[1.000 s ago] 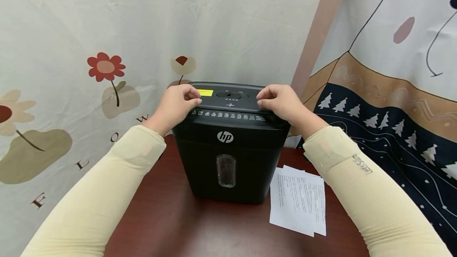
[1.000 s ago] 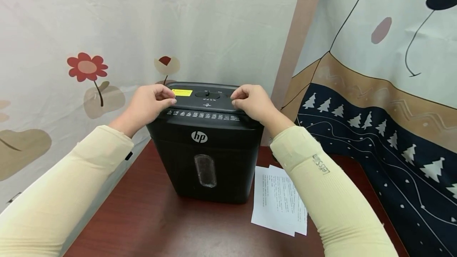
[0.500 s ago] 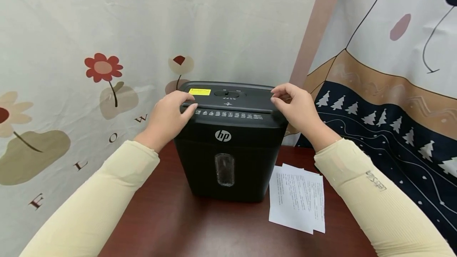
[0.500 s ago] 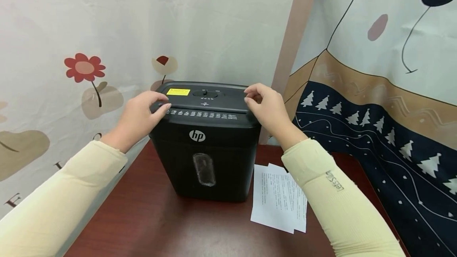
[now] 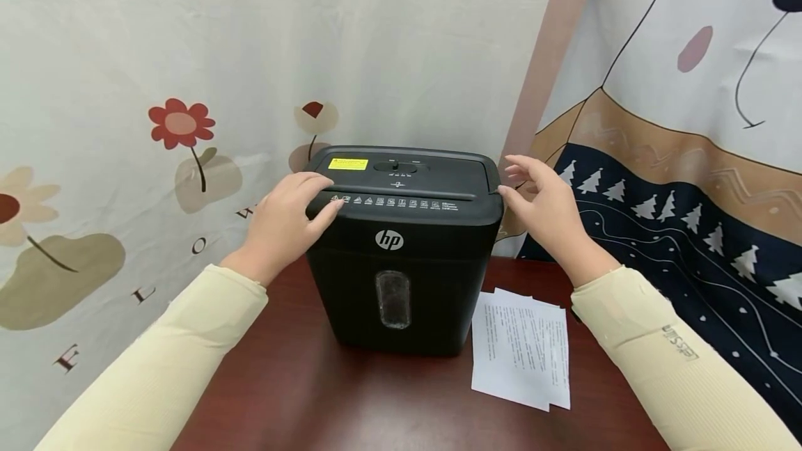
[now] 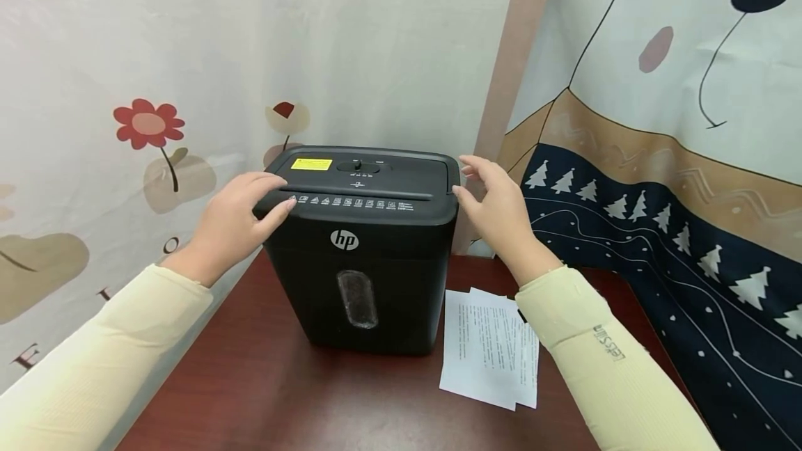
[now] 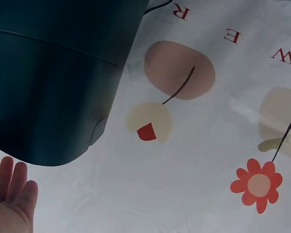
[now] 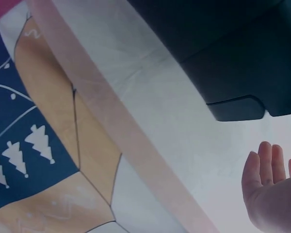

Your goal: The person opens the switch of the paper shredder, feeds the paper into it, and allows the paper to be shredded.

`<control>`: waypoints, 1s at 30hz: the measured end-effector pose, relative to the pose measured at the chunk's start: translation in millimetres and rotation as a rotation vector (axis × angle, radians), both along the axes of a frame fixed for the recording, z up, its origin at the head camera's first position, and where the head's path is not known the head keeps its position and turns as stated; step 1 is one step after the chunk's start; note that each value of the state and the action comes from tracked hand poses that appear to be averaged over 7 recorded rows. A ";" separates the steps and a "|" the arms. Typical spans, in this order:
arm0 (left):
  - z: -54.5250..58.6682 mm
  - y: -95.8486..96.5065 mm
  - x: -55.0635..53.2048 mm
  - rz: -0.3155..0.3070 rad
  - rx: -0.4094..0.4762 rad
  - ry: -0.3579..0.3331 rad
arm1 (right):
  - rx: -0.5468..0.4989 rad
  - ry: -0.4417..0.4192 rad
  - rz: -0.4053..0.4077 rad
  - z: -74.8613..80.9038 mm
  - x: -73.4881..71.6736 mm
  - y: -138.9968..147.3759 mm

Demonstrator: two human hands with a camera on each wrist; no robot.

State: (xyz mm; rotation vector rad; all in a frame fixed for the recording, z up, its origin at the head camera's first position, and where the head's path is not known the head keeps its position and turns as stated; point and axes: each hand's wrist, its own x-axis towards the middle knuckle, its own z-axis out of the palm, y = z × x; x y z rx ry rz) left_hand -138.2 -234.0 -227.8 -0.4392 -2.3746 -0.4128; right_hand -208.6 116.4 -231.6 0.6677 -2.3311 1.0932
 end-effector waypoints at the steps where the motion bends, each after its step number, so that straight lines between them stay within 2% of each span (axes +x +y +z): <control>1: -1.1 -0.7 0.2 -0.003 -0.004 0.008 | 0.001 0.000 -0.002 -1.6 0.8 2.2; 12: -14.5 -11.2 2.9 -0.033 -0.022 0.117 | 0.026 0.005 -0.059 -19.5 4.5 22.2; 17: -18.7 -19.3 4.0 -0.034 -0.031 0.124 | 0.035 -0.015 -0.087 -28.7 4.1 29.4; 30: -30.0 -30.8 -3.4 -0.077 -0.052 0.158 | 0.032 -0.088 -0.130 -51.6 3.8 41.3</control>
